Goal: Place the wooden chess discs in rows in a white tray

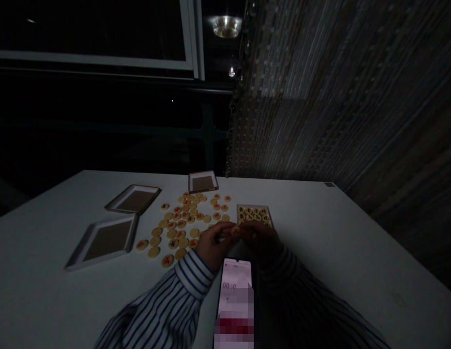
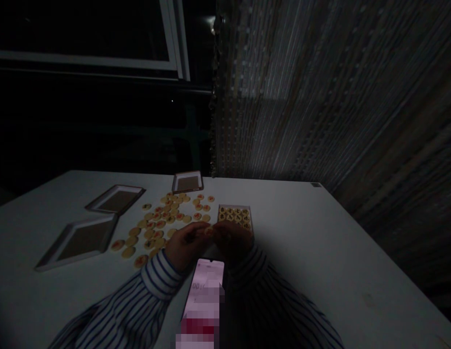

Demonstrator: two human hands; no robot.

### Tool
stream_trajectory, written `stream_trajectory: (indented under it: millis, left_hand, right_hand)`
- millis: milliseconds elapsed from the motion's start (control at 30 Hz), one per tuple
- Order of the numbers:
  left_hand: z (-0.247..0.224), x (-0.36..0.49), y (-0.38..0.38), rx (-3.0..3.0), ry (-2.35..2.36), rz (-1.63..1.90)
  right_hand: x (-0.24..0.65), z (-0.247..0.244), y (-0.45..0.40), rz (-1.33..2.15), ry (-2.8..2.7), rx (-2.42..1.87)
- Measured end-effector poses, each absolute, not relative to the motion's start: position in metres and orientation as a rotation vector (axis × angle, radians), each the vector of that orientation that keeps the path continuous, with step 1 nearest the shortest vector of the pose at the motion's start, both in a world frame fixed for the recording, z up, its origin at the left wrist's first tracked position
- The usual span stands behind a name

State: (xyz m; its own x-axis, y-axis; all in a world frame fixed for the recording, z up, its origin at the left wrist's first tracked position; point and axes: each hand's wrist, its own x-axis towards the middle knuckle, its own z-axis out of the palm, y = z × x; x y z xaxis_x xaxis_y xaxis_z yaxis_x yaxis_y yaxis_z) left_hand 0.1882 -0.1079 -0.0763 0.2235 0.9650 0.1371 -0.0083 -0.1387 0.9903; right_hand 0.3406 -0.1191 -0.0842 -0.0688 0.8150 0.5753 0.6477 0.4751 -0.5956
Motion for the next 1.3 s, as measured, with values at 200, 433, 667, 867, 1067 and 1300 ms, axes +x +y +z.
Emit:
stream_trajectory:
  millis: [200,433,667,867,1067,1300]
  left_hand:
    - [-0.077,0.186,-0.1074,1.468,0.956,1.085]
    - [-0.0794,0.1858,-0.1063,1.52,0.933,1.082]
    - [-0.0789,0.1855,-0.1065,1.535,0.948,1.083]
    - [-0.0823,0.1877,-0.1058,1.405,0.904,1.084]
    - [-0.0839,0.1887,-0.1055,1.294,0.888,1.074]
    - [-0.0826,0.188,-0.1055,1.246,0.876,1.083]
  right_hand:
    - [0.3409,-0.0827,-0.1203,0.215,-1.784,-1.252]
    - [0.3397,-0.0844,-0.1181,0.217,-1.766,-1.196]
    - [0.3399,-0.0826,-0.1202,0.242,-1.77,-1.234]
    - [0.3403,-0.0854,-0.1183,0.235,-1.752,-1.201]
    - [0.3404,-0.0894,-0.116,0.226,-1.734,-1.213]
    - [0.3389,-0.0881,-0.1168,0.241,-1.696,-1.201]
